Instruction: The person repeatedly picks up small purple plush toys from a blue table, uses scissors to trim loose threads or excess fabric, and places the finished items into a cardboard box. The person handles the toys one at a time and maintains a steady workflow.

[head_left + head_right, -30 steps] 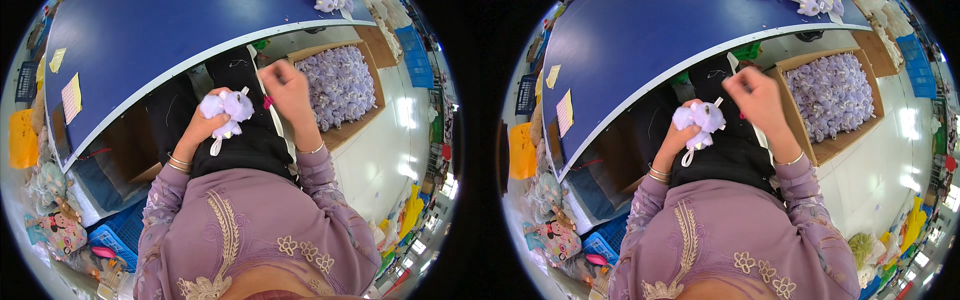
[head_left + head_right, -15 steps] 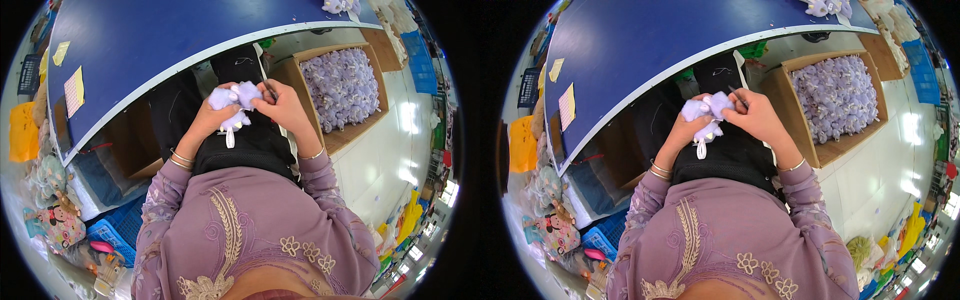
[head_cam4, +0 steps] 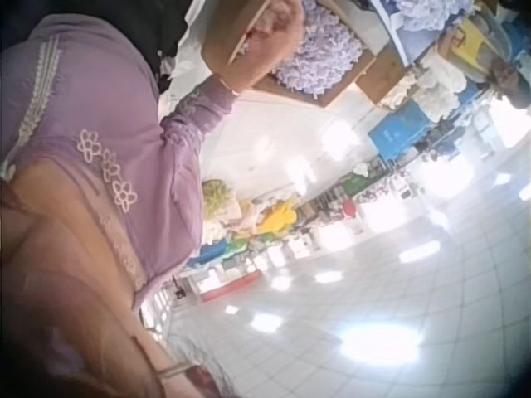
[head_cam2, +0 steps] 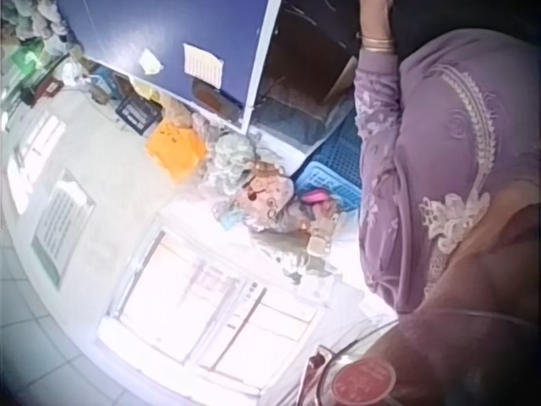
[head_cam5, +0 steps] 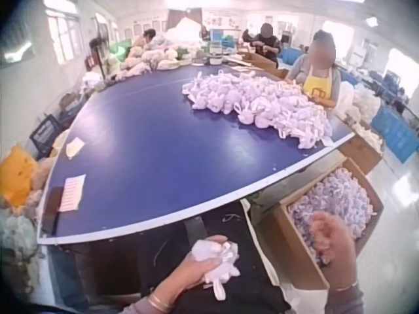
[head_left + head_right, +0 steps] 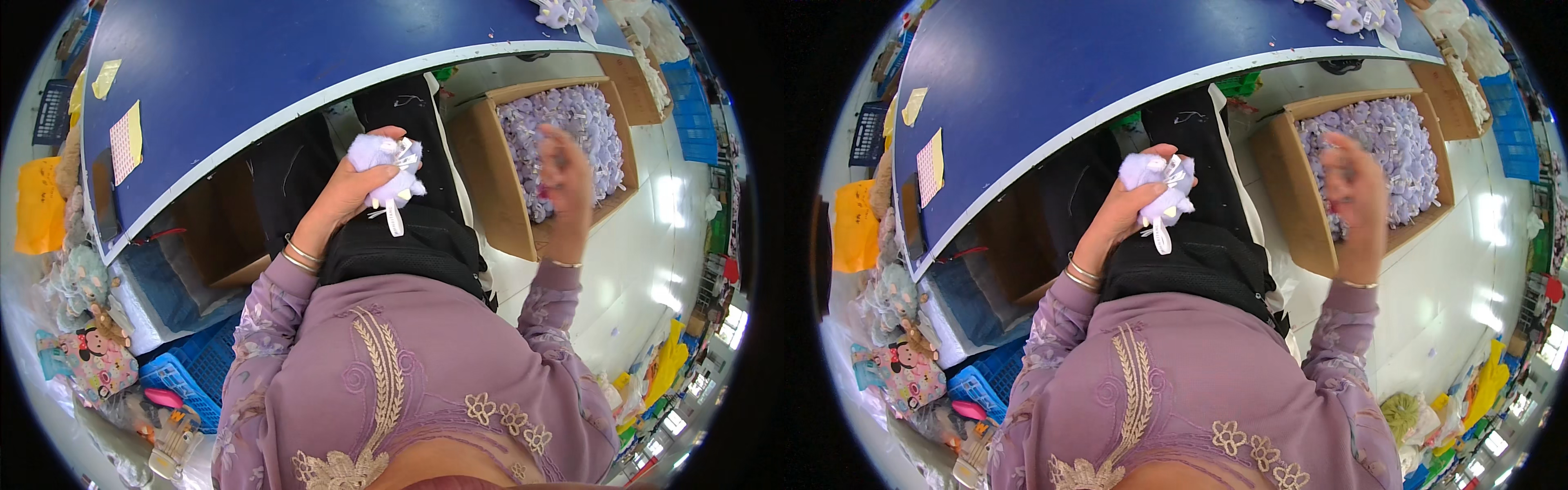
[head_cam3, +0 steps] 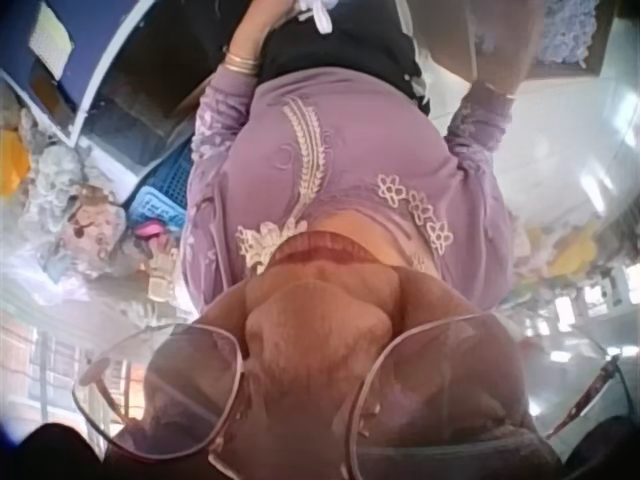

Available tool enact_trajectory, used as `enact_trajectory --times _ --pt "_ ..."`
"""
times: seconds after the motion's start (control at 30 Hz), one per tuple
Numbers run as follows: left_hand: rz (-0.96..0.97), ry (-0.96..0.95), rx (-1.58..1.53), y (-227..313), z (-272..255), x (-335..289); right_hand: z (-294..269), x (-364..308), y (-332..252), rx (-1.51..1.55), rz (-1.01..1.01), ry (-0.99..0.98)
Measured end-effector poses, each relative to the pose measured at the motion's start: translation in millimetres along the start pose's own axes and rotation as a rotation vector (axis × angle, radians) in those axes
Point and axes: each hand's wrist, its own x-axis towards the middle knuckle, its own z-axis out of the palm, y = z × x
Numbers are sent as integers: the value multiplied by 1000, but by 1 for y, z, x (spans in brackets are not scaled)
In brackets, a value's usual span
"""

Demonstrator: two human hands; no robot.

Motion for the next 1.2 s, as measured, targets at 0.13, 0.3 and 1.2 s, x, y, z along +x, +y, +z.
enact_trajectory --times 0.13,0.3,1.2 --pt "-19 -15 23 1 0 2 90 -2 52 -385 70 -252" --pt "-14 79 28 5 1 -1 122 1 68 -607 -346 -269" --pt "96 97 147 10 1 -11 136 -8 57 81 208 -337"
